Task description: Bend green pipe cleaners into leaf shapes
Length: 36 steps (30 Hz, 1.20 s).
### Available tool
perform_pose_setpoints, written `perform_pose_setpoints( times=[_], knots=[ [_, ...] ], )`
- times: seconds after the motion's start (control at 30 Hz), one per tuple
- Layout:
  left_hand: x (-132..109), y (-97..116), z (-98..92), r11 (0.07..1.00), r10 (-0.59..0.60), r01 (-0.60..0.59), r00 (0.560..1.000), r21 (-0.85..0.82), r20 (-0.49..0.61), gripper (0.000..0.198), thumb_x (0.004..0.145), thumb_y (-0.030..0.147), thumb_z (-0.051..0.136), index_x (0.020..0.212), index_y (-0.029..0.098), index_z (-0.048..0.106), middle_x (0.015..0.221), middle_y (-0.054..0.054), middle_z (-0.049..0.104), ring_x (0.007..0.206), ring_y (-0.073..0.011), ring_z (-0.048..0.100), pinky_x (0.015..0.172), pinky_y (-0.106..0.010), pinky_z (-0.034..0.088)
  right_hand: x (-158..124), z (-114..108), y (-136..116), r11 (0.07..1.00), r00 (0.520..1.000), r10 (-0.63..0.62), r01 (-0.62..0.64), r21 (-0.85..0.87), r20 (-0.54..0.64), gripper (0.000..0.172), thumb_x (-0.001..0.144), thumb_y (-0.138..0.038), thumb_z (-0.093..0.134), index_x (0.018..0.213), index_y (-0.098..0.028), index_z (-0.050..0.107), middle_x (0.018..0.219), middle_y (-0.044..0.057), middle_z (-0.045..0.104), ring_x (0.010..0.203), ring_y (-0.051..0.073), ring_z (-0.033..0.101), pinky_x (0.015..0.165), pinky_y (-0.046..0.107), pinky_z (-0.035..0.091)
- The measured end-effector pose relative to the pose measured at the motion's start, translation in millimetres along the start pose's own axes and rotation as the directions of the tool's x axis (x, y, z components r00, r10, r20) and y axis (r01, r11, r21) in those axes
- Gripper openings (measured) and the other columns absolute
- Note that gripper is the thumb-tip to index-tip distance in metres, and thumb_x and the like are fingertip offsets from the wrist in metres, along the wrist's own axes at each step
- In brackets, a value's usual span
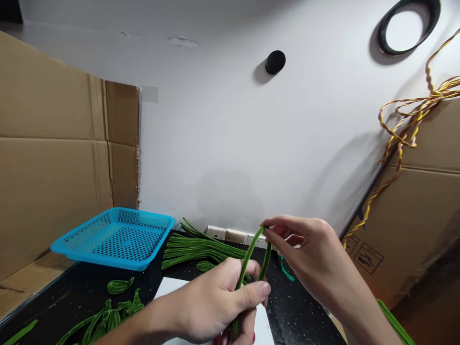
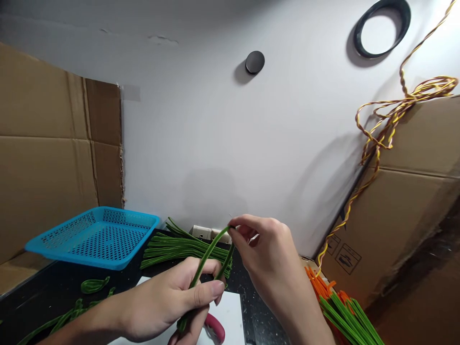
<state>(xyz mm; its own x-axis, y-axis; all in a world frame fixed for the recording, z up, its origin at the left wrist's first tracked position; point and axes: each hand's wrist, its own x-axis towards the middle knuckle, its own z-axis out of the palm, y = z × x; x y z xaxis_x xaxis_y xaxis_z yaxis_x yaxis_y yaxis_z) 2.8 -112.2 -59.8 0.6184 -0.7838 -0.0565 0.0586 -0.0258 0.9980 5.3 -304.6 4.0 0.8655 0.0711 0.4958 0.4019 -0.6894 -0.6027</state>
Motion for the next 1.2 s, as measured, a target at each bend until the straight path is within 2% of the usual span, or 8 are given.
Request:
perform_pose_setpoints(
  times=[0.17,0.43,0.53,0.63,0.8,0.93,1.03,1.2],
  knots=[
    [-0.1,2.8,2.0,1.000,0.014,-0.014,0.999,0.000,-0.032,0.056,0.096,0.075,0.045,0.098,0.019,0.048,0.045,0.007,0.053,0.032,-0.0048,0.037,0.049,-0.018,0.040,-3.2,-5.9,4.4,1.000,0.981,-0.005,0.009,0.019,-0.196,0.033,0.087,-0.047,0.071,0.100,-0.020,0.085,0.073,0.002,0.070,0.058,0.009,0.060,0.050,0.016,0.047],
    [-3.0,10.2,8.5,1.000,0.014,-0.014,0.997,-0.002,-0.074,0.067,0.093,0.082,0.039,0.079,0.017,0.050,0.043,0.002,0.050,0.037,-0.0047,0.040,0.044,-0.014,0.033,-4.8,-6.6,6.0,0.983,0.945,0.022,0.039,0.178,-0.325,0.035,0.083,-0.048,0.079,0.095,-0.016,0.084,0.082,0.008,0.075,0.065,0.012,0.070,0.056,0.013,0.057],
    [-2.4,9.0,9.0,0.994,0.041,-0.051,0.994,-0.097,-0.105,0.062,0.094,0.079,0.042,0.083,0.018,0.048,0.041,0.004,0.048,0.036,-0.0040,0.042,0.044,-0.012,0.038,-5.6,-7.6,5.6,0.978,0.932,0.047,0.031,0.208,-0.359,0.035,0.081,-0.047,0.081,0.094,-0.014,0.083,0.079,0.009,0.075,0.061,0.012,0.069,0.052,0.012,0.055],
    [-0.2,8.2,5.7,0.978,0.128,-0.150,0.980,-0.146,-0.149,0.052,0.099,0.070,0.045,0.086,0.019,0.046,0.044,0.004,0.052,0.033,-0.0046,0.043,0.038,-0.011,0.031,-6.9,-9.3,4.0,0.987,0.908,0.038,0.033,0.160,-0.418,0.035,0.082,-0.046,0.080,0.094,-0.014,0.083,0.079,0.009,0.075,0.062,0.013,0.071,0.052,0.013,0.055],
    [2.8,9.2,-3.9,0.947,0.242,-0.297,0.911,-0.122,-0.335,0.053,0.100,0.067,0.047,0.089,0.016,0.053,0.051,0.003,0.055,0.033,-0.0052,0.047,0.033,-0.010,0.026,-7.7,-13.7,5.4,0.994,0.906,0.021,0.026,0.104,-0.422,0.038,0.083,-0.049,0.079,0.092,-0.012,0.083,0.074,0.010,0.073,0.060,0.013,0.070,0.048,0.012,0.052],
    [3.2,11.7,-14.6,0.938,0.323,-0.346,0.827,0.037,-0.460,0.054,0.098,0.066,0.053,0.093,0.013,0.061,0.064,0.003,0.059,0.037,-0.0026,0.052,0.035,-0.009,0.028,-7.4,-19.2,10.5,0.979,0.933,0.069,0.004,0.203,-0.352,0.045,0.080,-0.052,0.083,0.101,-0.012,0.081,0.074,0.010,0.072,0.059,0.014,0.068,0.047,0.014,0.052],
    [2.9,14.8,-22.5,0.921,0.365,-0.380,0.765,0.086,-0.531,0.052,0.097,0.065,0.057,0.086,0.014,0.058,0.060,0.005,0.055,0.035,-0.0027,0.051,0.033,-0.009,0.027,-7.6,-23.3,11.8,0.956,0.963,0.084,-0.006,0.294,-0.254,0.054,0.078,-0.055,0.087,0.111,-0.013,0.079,0.070,0.009,0.070,0.058,0.013,0.065,0.044,0.013,0.048],
    [-0.9,21.5,-29.8,0.899,0.384,-0.435,0.734,0.047,-0.560,0.052,0.091,0.065,0.067,0.082,0.015,0.057,0.062,0.004,0.057,0.034,-0.0066,0.054,0.029,-0.012,0.028,-9.5,-27.6,10.7,0.926,0.971,0.074,0.018,0.377,-0.229,0.052,0.075,-0.055,0.092,0.103,-0.012,0.081,0.072,0.011,0.071,0.062,0.015,0.069,0.054,0.014,0.057]
  ],
)
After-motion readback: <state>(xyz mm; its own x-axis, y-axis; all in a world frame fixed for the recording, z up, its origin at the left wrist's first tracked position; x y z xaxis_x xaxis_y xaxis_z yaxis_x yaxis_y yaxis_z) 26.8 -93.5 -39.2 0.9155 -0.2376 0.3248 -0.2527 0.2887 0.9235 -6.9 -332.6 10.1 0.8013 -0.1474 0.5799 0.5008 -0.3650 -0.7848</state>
